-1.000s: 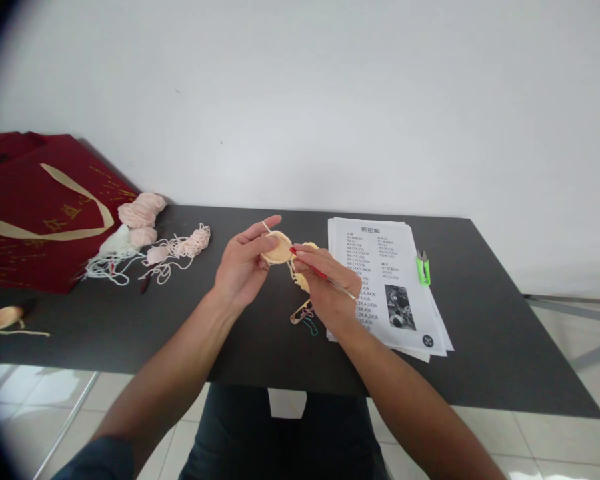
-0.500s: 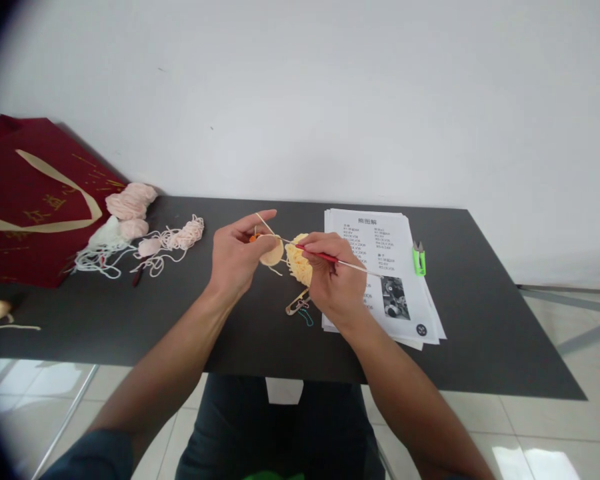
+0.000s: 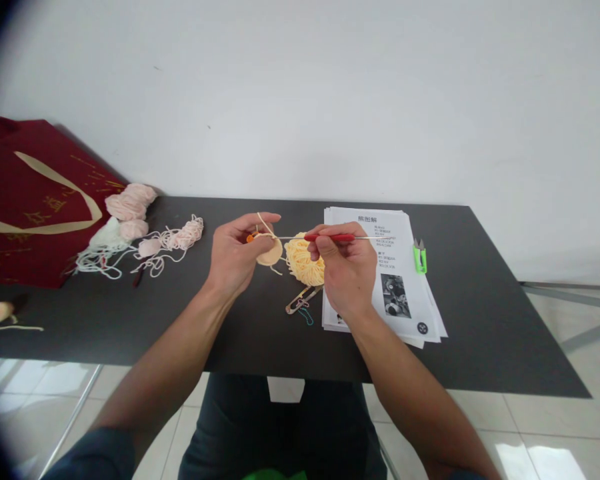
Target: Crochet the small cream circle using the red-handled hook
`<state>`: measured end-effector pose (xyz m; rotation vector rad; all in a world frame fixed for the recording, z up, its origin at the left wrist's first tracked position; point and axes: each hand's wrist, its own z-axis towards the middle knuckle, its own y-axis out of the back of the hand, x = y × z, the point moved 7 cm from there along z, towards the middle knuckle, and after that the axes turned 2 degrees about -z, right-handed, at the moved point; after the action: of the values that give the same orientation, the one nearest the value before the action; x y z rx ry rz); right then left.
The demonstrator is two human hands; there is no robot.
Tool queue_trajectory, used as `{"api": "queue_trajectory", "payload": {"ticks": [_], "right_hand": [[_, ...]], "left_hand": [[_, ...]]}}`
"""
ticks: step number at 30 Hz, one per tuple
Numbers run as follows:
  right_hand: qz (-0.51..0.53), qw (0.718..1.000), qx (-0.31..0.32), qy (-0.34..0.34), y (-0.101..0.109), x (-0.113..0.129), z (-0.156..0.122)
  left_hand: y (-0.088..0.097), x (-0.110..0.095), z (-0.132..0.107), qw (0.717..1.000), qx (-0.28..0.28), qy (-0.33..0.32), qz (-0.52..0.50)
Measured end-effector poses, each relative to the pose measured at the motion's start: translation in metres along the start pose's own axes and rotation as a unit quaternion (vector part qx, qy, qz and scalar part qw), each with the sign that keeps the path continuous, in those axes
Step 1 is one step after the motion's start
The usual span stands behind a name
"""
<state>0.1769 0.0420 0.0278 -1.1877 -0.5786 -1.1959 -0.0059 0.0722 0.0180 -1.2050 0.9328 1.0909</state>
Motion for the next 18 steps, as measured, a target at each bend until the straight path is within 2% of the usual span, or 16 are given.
{"api": "queue_trajectory", "payload": {"ticks": [4, 7, 13, 18], "right_hand": [[0.062, 0.992, -0.019, -0.105, -0.004, -0.017, -0.002], [0.071, 0.987, -0.038, -0.142, -0.005, -0.025, -0.006], [0.077, 0.984, -0.050, -0.155, -0.003, -0.033, -0.007], [0.047, 0.990, -0.054, -0.124, -0.004, -0.029, -0.008]], "left_hand": [[-0.005, 0.005, -0.004, 1.000, 0.012, 0.021, -0.013], [-0.006, 0.008, -0.005, 0.999, 0.010, 0.023, -0.025], [-0.005, 0.004, -0.005, 0.999, -0.009, -0.002, -0.042], [-0.005, 0.004, -0.005, 0.998, -0.023, 0.008, -0.056]]}}
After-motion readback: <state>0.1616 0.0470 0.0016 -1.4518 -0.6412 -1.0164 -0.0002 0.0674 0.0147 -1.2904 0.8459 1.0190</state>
